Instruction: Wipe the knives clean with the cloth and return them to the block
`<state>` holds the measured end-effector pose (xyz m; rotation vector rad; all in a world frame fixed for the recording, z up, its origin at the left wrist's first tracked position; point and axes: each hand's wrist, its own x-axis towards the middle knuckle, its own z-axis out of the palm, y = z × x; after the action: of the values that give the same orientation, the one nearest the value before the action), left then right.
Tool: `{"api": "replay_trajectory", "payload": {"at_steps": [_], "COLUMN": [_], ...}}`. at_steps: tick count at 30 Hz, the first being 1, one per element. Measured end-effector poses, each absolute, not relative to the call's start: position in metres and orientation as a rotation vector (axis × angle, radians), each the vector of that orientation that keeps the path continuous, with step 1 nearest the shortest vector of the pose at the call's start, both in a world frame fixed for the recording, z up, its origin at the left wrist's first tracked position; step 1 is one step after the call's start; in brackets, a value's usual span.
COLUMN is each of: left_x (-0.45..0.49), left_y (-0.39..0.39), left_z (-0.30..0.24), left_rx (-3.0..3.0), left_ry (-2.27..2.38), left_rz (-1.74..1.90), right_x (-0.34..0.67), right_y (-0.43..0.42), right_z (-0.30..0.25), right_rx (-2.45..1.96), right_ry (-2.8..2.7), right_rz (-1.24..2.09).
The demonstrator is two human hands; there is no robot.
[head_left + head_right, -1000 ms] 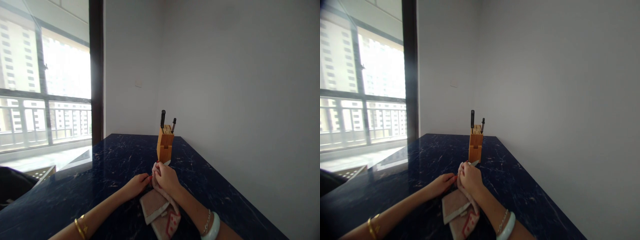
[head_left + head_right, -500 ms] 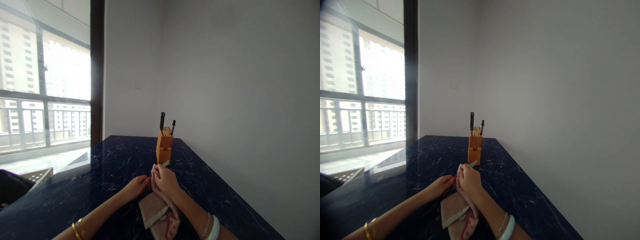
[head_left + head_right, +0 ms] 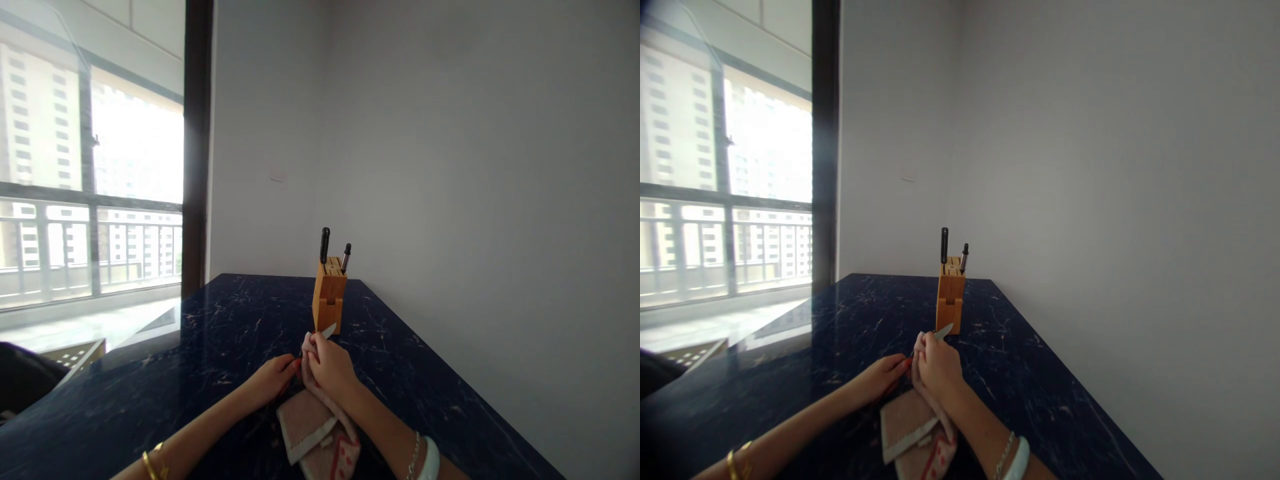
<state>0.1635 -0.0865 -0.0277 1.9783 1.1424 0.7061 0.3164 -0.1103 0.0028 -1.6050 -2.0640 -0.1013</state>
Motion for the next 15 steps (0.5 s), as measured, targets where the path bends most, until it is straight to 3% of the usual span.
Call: {"api": "replay_trajectory", "payload": {"at_steps": [15], "left_x": [0.1624], "left_y": [-0.0853], "left_z": [-0.0296], "left_rx": [2.003], "left_ry": [1.172], "left_rz": [0.691], "right_x": [0.3166], "right_y": [-0.1071], "right_z": [-0.0012], "right_rx": [-1.594], "right_ry": [-2.066], "right_rz": [-0.133]}}
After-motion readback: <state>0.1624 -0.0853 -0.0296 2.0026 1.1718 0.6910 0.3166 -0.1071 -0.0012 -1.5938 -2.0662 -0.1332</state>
